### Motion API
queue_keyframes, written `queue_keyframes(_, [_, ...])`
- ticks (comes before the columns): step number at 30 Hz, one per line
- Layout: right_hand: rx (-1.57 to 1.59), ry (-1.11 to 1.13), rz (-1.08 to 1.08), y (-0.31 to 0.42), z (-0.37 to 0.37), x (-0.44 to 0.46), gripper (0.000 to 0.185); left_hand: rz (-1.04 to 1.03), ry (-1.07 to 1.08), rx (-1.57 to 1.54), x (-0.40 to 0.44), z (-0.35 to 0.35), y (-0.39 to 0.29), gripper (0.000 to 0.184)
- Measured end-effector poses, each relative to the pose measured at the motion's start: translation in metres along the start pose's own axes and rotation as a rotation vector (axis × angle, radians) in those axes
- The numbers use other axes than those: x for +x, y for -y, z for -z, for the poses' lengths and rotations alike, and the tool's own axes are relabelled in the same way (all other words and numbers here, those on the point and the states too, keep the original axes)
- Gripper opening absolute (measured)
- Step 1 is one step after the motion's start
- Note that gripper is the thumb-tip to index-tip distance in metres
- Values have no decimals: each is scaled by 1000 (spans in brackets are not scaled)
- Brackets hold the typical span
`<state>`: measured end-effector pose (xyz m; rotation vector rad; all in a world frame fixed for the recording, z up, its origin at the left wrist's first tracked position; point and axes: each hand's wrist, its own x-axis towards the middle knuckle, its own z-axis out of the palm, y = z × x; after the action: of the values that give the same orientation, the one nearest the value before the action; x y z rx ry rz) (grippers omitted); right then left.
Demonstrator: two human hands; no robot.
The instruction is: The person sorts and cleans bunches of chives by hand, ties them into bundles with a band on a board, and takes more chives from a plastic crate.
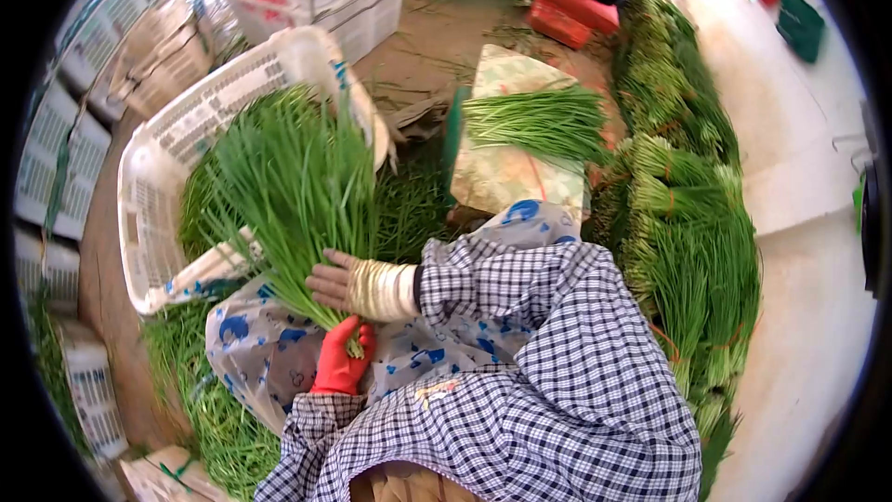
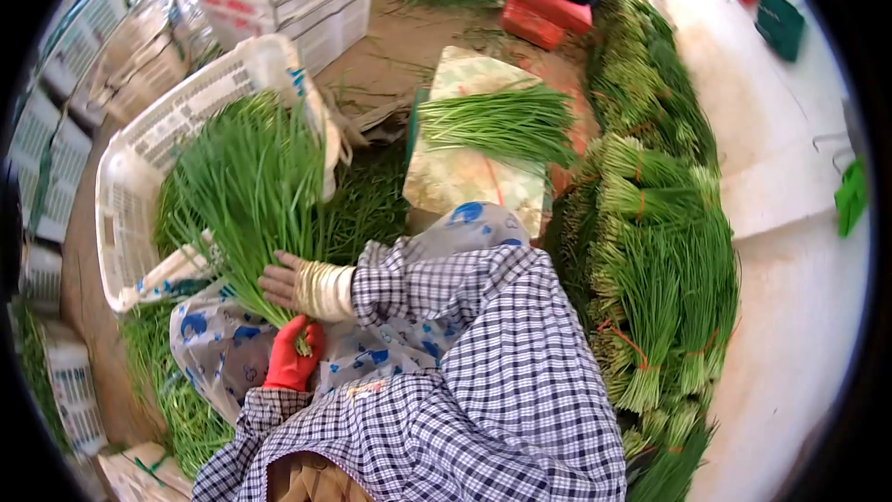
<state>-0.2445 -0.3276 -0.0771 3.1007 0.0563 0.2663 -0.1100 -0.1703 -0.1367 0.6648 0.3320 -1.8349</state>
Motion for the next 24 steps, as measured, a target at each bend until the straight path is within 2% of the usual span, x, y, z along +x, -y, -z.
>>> queue_keyframes(1, [0, -29, -13, 2, 1, 2, 58, -23, 20, 77, 1, -2, -2, 29])
queue_keyframes(2, [57, -75, -12, 0, 15, 3, 60, -21, -73, 103, -10, -20, -5, 29])
queue_keyframes(6, [94, -319, -252, -27, 117, -22, 84, 21, 2, -7, -66, -94, -40, 34])
queue_keyframes(8, [95, -391, -428, -42, 156, -53, 93, -135, 67, 74, -81, -153, -55, 36])
queue_keyframes(10, [96, -486, -524, -55, 170, -88, 97, -153, 53, 97, -79, -206, -75, 35])
queue_keyframes(14, [57, -490, -727, -52, 207, -149, 102, -124, 288, 566, -24, -292, -106, 35])
queue_keyframes(16, [7, -535, -809, -49, 207, -179, 106, -366, 182, 846, 11, -350, -94, 30])
queue_keyframes(18, [-62, -575, -868, -47, 209, -199, 107, -530, 187, 1199, 33, -403, -72, 25])
queue_keyframes(20, [-153, -629, -896, -53, 206, -227, 106, -845, 431, 1723, 72, -444, -59, 26])
queue_keyframes(22, [-304, -658, -914, -62, 211, -248, 101, -787, 544, 1940, 118, -493, -37, 28])
queue_keyframes(24, [-460, -766, -843, -80, 213, -257, 93, -962, 371, 2026, 164, -515, 3, 29])
